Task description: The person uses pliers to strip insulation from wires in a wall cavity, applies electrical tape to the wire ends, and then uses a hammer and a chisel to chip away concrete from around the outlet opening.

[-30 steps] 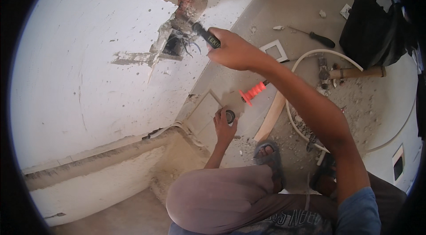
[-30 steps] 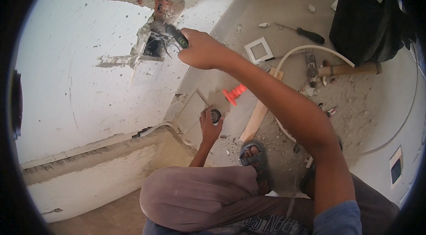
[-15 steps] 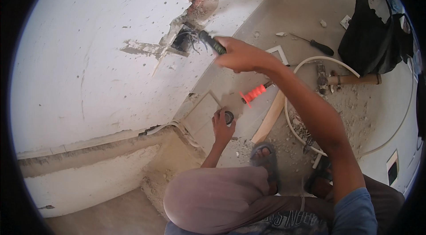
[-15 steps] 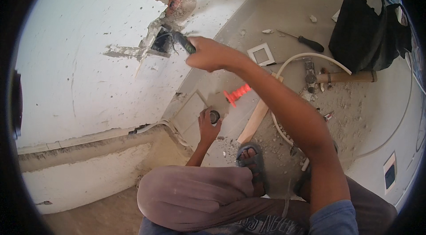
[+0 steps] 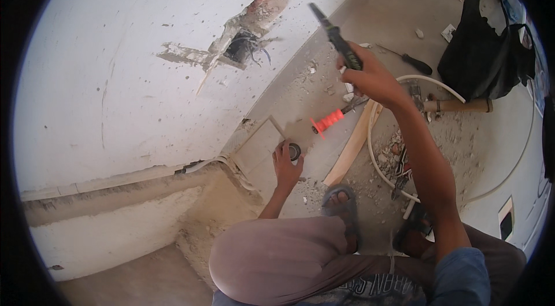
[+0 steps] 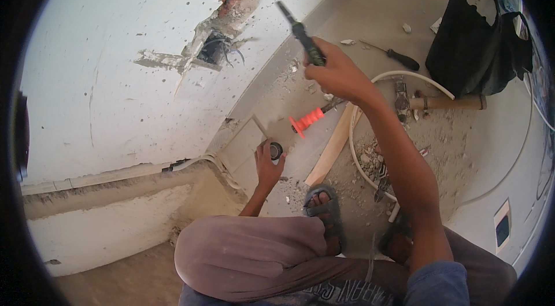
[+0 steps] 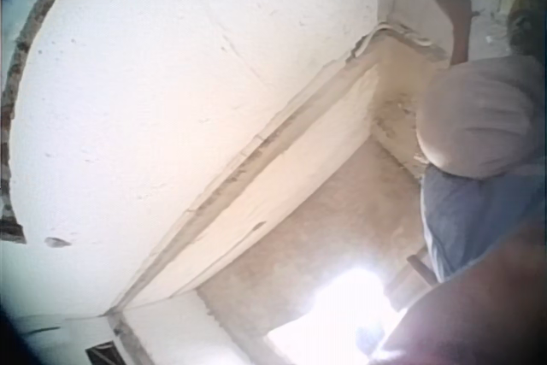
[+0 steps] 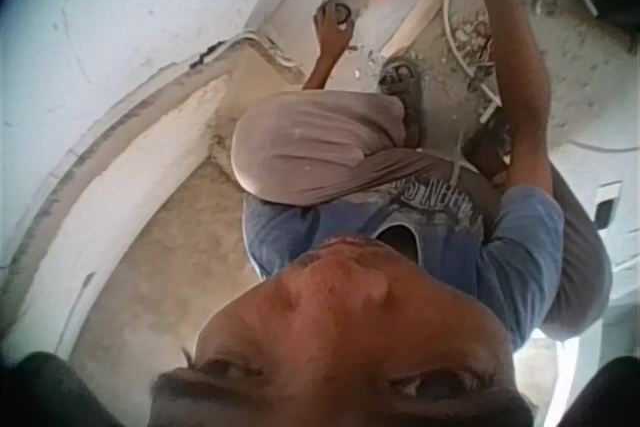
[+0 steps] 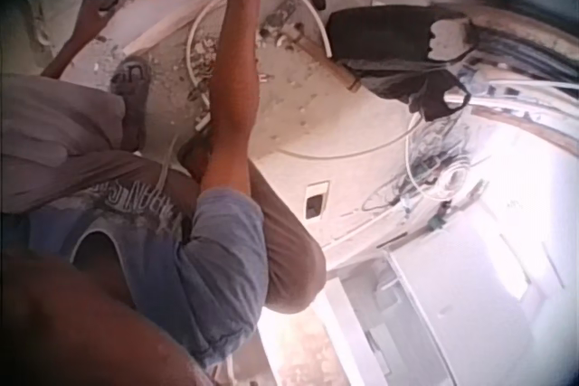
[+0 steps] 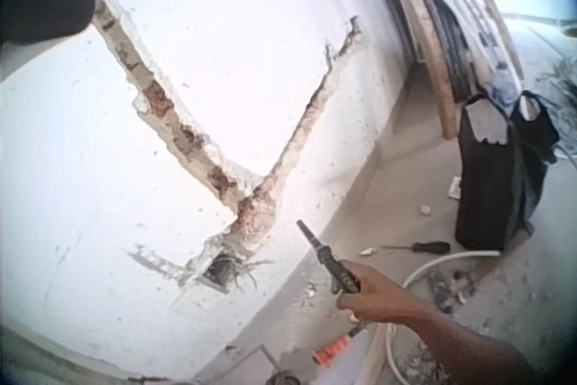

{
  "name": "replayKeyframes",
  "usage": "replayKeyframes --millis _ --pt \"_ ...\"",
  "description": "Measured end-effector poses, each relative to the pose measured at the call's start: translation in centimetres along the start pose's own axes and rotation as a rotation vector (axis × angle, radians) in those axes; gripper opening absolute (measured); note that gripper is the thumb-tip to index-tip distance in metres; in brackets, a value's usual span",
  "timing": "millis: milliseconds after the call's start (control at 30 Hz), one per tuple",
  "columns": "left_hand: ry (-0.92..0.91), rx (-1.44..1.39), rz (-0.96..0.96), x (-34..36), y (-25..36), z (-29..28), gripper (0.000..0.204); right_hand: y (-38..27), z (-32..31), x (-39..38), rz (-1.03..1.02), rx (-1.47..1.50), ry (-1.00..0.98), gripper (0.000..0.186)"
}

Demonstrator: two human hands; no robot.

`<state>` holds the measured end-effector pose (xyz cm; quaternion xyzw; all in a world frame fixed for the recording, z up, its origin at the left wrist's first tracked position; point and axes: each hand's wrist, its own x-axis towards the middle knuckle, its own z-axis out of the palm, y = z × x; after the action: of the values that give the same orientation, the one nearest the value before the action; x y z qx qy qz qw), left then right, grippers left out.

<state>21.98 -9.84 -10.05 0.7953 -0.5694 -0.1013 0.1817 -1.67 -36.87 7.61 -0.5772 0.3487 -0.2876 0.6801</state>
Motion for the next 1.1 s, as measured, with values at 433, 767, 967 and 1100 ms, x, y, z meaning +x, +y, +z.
replayKeyframes --millis 433,767,967,1100 --pt "0.015 0.005 -0.024 -0.5 0.1 0.6 0.068 -1.9 6.6 4.9 -0.076 0.000 -0.184 0.020" --pt "0.044 -0.015 0.000 -0.4 -0.1 0.6 0.068 -3.0 5.5 5.6 0.046 -0.218 -0.512 0.013" --pt "0.043 -0.028 -0.037 -0.7 -0.1 0.2 0.067 -2.8 3.6 0.6 -0.084 0.046 -0.063 0.022" --pt "0.067 -0.067 -0.020 -0.6 -0.3 0.3 0.067 0.2 -0.8 -2.2 -0.103 0.201 0.240 0.022"
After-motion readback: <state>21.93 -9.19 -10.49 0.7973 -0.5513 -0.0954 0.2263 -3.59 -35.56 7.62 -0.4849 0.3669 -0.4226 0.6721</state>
